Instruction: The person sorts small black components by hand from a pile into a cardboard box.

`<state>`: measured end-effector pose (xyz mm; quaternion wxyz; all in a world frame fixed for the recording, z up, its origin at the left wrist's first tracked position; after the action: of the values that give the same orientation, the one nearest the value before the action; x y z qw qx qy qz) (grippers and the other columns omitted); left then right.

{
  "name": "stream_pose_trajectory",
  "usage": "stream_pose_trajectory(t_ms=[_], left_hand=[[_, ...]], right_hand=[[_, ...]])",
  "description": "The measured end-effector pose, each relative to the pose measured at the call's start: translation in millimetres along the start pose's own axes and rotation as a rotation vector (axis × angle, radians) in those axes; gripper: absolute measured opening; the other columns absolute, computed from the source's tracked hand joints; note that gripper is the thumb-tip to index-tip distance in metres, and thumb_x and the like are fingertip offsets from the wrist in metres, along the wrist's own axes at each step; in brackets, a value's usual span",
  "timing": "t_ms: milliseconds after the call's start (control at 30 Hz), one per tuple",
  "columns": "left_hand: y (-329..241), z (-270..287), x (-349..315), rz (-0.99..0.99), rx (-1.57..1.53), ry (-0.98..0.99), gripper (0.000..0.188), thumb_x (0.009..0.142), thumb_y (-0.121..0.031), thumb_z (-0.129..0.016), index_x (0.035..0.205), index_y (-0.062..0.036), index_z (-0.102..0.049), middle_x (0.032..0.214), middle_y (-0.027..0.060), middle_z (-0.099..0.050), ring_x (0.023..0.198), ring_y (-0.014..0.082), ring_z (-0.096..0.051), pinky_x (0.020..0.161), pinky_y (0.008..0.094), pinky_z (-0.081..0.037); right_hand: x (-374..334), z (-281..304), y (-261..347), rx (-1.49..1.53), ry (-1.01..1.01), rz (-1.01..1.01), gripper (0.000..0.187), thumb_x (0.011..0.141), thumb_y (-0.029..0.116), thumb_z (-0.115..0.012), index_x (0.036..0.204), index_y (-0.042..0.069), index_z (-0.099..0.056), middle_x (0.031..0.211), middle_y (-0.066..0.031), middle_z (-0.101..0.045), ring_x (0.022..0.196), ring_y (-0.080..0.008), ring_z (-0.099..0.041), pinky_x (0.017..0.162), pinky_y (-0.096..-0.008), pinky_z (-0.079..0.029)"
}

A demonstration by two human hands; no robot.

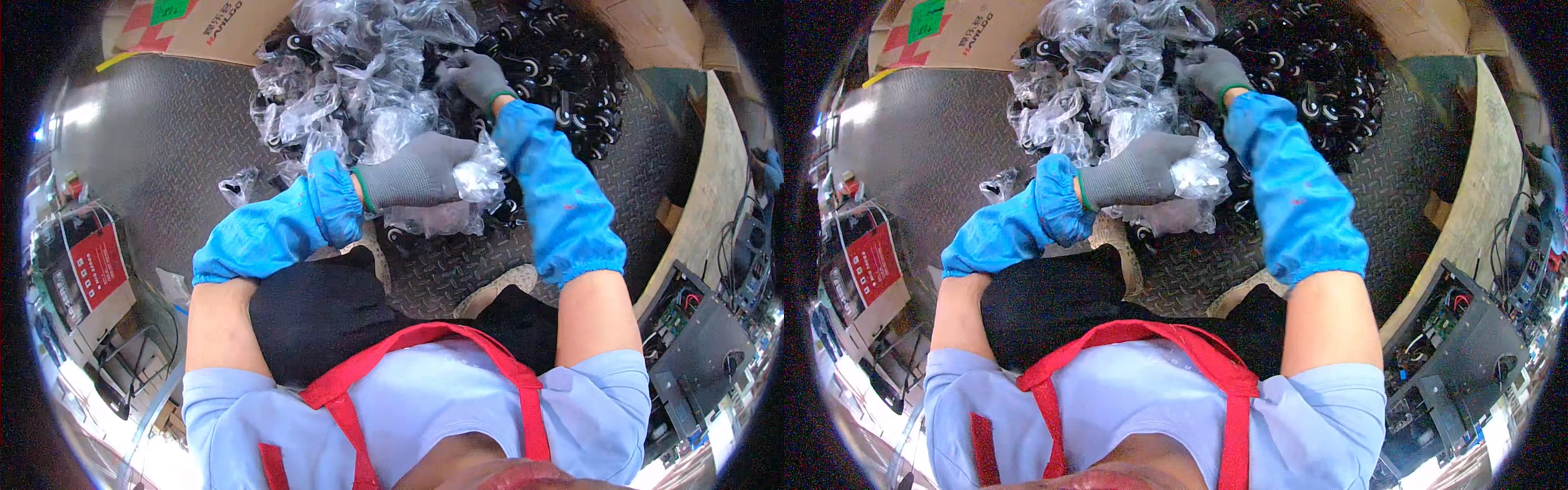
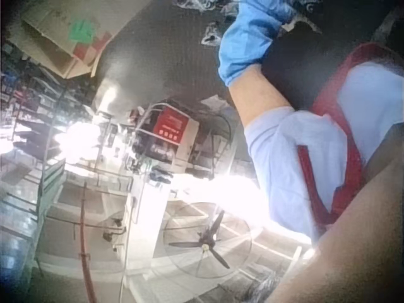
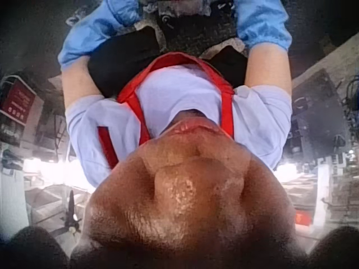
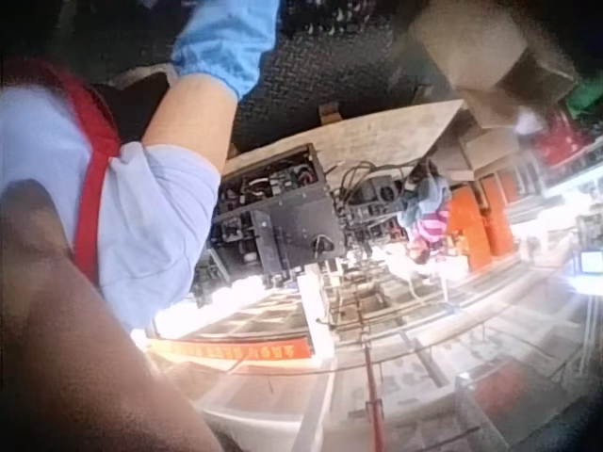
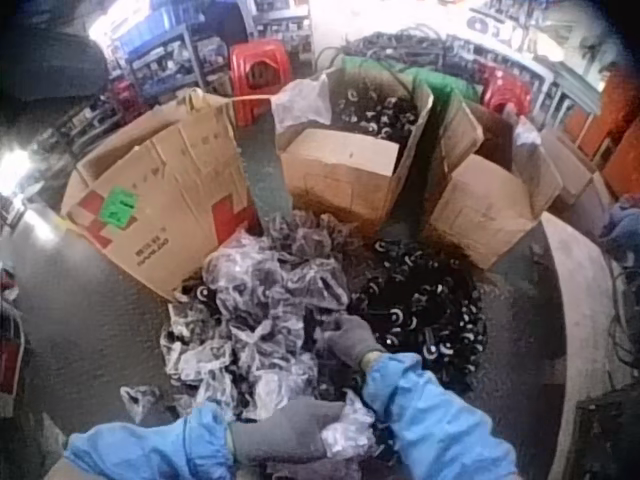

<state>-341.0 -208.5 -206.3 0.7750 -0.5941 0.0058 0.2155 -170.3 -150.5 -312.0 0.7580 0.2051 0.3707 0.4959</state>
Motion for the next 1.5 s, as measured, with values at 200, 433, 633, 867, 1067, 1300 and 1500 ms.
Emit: stream_pose_trajectory(t_ms=[200,433,633,867,1067,1300,1500], left_hand=[[7.3,4.7,-4.1,-0.045,0.126,-0.007,0.037,0.082,-0.037,-0.067,0.106,-0.0096,-0.063,0.092,0.0174,-0.067,0.087,0.0327,-0.066,0.078,0.0397,-0.051],[1.5,5.8,10.1,0.010,0.081,-0.062,0.042,0.082,-0.033,-0.069,0.116,-0.0103,-0.059,0.102,0.0160,-0.066,0.092,0.0302,-0.066,0.082,0.0376,-0.051],[-5.8,13.8,26.4,-0.146,0.153,-0.285,0.062,0.082,-0.038,-0.071,0.131,-0.0071,-0.048,0.112,0.0179,-0.064,0.103,0.0315,-0.064,0.087,0.0382,-0.051],[25.9,-2.8,26.7,0.095,0.209,-0.145,0.068,0.078,-0.046,-0.069,0.130,-0.0074,-0.049,0.103,0.0232,-0.065,0.097,0.0389,-0.064,0.084,0.0444,-0.051],[17.6,-4.0,30.9,0.138,0.211,-0.143,0.060,0.076,-0.044,-0.072,0.120,-0.0057,-0.055,0.101,0.0202,-0.066,0.097,0.0374,-0.064,0.083,0.0436,-0.051],[9.7,-3.6,32.5,0.096,0.152,-0.136,0.058,0.077,-0.044,-0.073,0.118,-0.0062,-0.057,0.102,0.0205,-0.066,0.096,0.0377,-0.064,0.082,0.0430,-0.051],[15.9,0.2,28.2,0.096,0.110,-0.158,0.059,0.076,-0.046,-0.073,0.117,-0.0065,-0.057,0.100,0.0202,-0.066,0.095,0.0377,-0.064,0.080,0.0435,-0.051]], right_hand=[[-55.2,74.2,-14.8,0.251,0.223,0.004,0.023,0.084,0.023,-0.068,0.100,0.008,-0.071,0.093,-0.0122,-0.071,0.082,-0.0192,-0.068,0.078,-0.0318,-0.051],[-114.7,150.7,0.7,-0.404,-0.156,0.347,0.020,0.086,0.027,-0.063,0.095,0.010,-0.070,0.083,-0.0133,-0.065,0.078,-0.0336,-0.064,0.068,-0.0379,-0.051],[-132.3,136.3,-4.4,-0.386,-0.200,0.292,0.018,0.083,0.024,-0.062,0.091,0.007,-0.067,0.088,-0.0138,-0.063,0.082,-0.0348,-0.062,0.069,-0.0413,-0.050],[-108.6,150.3,-43.7,-0.712,0.128,-0.129,0.023,0.085,0.026,-0.057,0.096,0.007,-0.066,0.096,-0.0182,-0.064,0.091,-0.0373,-0.062,0.078,-0.0456,-0.050],[-101.7,124.4,-39.5,-0.572,-0.173,0.171,0.048,0.080,0.027,-0.065,0.124,0.013,-0.055,0.122,-0.0180,-0.055,0.099,-0.0410,-0.060,0.086,-0.0458,-0.050],[-69.7,140.6,-56.5,-0.392,-0.046,0.058,0.029,0.080,0.021,-0.067,0.106,0.008,-0.064,0.099,-0.0099,-0.063,0.089,-0.0250,-0.063,0.075,-0.0352,-0.050],[-109.9,176.7,-18.0,0.252,0.207,0.103,0.019,0.082,0.014,-0.062,0.095,0.001,-0.066,0.083,-0.0034,-0.066,0.077,-0.0108,-0.058,0.071,-0.0263,-0.048]])
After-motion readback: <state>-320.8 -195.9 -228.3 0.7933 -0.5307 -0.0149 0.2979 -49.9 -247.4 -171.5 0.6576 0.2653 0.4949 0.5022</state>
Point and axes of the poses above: each hand's wrist, its own x-axis towards the middle knuckle, its own z-axis out of the back of the hand, y = z × x, the point moved 2 cm from there along x, towards the middle knuckle
